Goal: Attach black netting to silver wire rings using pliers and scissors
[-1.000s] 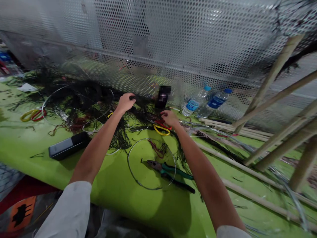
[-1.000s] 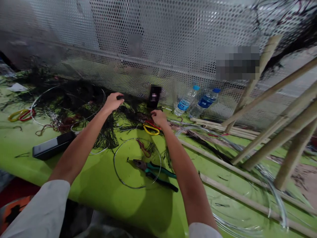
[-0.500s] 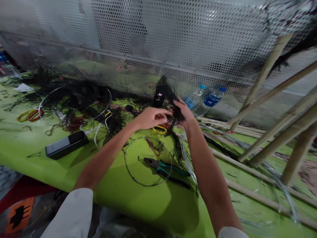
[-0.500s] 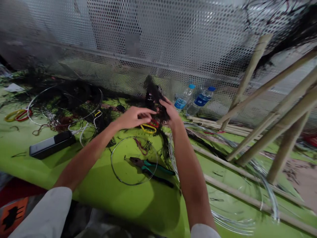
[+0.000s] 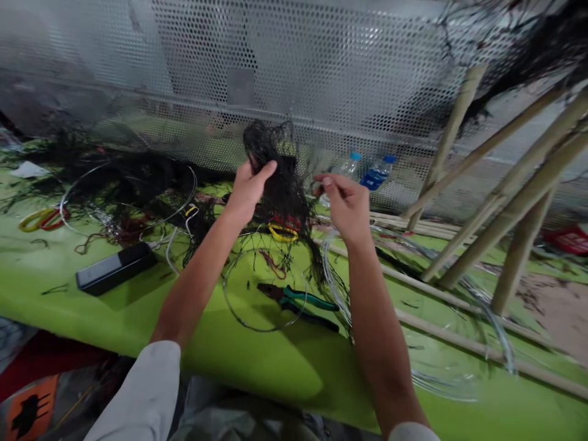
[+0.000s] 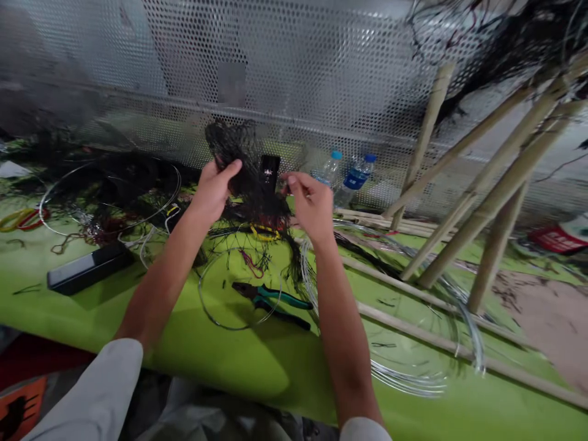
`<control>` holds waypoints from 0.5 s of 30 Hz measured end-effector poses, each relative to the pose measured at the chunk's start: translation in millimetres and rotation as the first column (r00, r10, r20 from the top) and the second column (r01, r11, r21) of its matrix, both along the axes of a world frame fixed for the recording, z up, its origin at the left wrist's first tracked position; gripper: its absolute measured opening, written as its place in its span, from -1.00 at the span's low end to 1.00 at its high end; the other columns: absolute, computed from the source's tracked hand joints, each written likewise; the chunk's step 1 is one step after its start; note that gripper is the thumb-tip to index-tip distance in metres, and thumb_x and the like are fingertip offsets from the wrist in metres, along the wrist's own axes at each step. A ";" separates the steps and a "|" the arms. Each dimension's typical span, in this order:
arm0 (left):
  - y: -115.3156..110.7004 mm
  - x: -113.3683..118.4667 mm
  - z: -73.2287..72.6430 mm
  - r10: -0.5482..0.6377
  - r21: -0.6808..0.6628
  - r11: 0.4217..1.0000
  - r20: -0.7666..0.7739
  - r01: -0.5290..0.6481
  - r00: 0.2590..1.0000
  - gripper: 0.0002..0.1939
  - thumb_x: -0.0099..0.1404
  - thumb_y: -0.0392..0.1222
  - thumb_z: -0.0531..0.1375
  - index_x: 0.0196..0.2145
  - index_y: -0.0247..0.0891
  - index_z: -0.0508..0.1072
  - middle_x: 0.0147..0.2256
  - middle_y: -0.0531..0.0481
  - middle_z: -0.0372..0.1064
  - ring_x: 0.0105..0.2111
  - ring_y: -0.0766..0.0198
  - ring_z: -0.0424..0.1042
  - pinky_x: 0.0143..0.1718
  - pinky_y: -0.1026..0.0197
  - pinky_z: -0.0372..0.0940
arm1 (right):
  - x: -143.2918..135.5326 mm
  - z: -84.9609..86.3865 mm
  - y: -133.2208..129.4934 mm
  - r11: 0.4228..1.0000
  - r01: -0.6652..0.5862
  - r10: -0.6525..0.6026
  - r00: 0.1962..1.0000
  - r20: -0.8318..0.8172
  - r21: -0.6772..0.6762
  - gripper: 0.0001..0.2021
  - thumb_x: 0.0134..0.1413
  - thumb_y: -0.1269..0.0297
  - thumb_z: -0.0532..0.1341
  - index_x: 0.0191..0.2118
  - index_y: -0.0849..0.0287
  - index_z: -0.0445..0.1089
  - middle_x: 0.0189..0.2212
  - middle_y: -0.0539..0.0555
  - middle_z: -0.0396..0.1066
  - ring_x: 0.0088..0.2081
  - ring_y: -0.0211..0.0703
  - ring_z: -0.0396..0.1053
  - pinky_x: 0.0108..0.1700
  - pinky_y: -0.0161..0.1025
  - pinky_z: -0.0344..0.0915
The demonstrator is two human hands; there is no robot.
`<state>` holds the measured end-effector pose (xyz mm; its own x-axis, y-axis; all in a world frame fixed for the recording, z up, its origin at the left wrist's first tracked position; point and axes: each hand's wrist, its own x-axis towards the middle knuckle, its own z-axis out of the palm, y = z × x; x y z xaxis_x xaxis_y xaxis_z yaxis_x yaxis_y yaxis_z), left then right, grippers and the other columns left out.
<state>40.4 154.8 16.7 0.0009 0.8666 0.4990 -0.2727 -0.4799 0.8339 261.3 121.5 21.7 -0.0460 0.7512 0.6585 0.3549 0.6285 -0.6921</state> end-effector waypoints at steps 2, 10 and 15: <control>-0.2 -14.6 4.9 -0.015 -0.017 1.000 0.040 0.016 0.999 -0.43 0.18 0.27 0.43 -0.09 -0.20 0.46 0.03 -0.15 0.56 0.19 -0.11 0.47 0.26 -0.16 0.38 | 12.8 2.4 -0.3 0.998 0.056 -0.055 0.998 -0.040 0.024 -0.61 0.38 -0.15 0.18 -0.04 0.02 0.58 -0.31 0.05 0.56 -0.22 -0.06 0.54 -0.07 -0.06 0.50; -30.8 -25.7 38.1 -0.168 0.067 0.985 0.094 0.162 0.981 -0.78 0.37 -0.04 0.19 -0.08 -0.12 0.46 0.13 -0.07 0.52 0.31 0.01 0.37 0.25 -0.07 0.40 | -3.6 2.8 -8.9 0.960 -0.255 0.235 0.959 -0.157 -0.118 -0.29 0.23 -0.48 0.04 0.30 -0.18 0.26 0.31 0.12 0.35 0.23 0.11 0.43 0.10 0.05 0.51; -41.4 -12.6 36.6 -0.160 -0.005 0.987 -0.143 0.161 0.977 -0.68 0.48 0.08 0.04 0.07 -0.04 0.39 0.14 -0.04 0.50 0.25 0.01 0.44 0.12 -0.11 0.47 | -34.8 2.7 -18.4 0.949 -0.280 0.252 0.950 -0.187 -0.142 -0.28 0.00 -0.25 0.45 0.23 -0.12 0.34 0.23 0.07 0.42 0.25 0.08 0.38 0.25 0.00 0.43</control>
